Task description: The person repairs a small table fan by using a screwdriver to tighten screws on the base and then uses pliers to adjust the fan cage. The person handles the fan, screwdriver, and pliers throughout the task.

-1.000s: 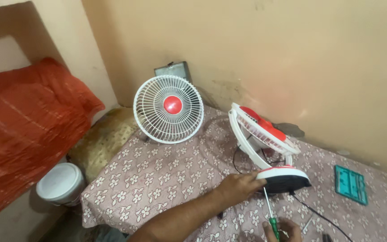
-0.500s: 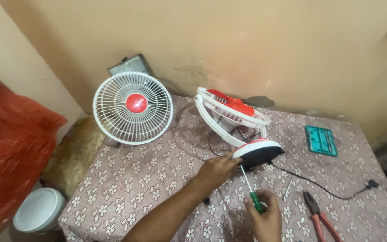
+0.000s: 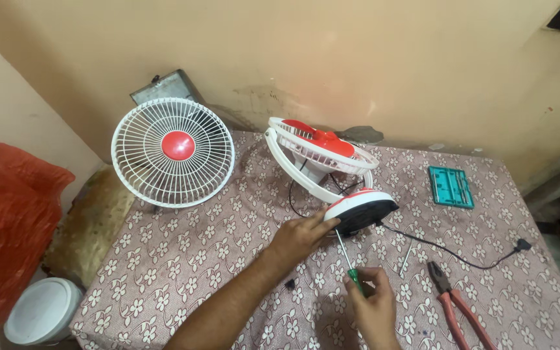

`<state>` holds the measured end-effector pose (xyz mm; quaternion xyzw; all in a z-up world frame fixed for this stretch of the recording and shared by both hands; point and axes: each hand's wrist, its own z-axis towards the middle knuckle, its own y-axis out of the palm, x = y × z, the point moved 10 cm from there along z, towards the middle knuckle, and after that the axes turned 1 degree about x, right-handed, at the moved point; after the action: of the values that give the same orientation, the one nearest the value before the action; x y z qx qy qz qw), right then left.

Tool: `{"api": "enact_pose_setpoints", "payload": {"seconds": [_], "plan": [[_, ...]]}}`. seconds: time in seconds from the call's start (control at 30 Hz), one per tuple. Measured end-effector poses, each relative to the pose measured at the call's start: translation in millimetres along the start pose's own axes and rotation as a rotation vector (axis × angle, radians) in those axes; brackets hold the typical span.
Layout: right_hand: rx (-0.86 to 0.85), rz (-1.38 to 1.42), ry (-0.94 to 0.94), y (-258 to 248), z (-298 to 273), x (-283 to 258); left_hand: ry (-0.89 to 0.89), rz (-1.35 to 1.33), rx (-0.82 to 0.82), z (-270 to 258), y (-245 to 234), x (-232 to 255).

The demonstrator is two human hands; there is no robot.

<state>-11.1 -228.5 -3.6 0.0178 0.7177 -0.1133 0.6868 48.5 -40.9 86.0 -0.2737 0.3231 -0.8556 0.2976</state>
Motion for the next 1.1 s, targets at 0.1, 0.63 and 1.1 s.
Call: {"api": "enact_pose_setpoints", "payload": {"seconds": [0.1,0.63,1.1], "plan": [[0.015,-0.004,-0.045,-3,-4,-11,-0.007,-0.044,0.003,0,-3,-3],[0.000,-0.005,-0.162,-2,-4,-24,-0.144,-0.072,0.107,-3,11,-22],[-0.005,-0.131,0.176,-5,-7,-4,-0.133,-0.051,0.169,-5,7,-18]]}}
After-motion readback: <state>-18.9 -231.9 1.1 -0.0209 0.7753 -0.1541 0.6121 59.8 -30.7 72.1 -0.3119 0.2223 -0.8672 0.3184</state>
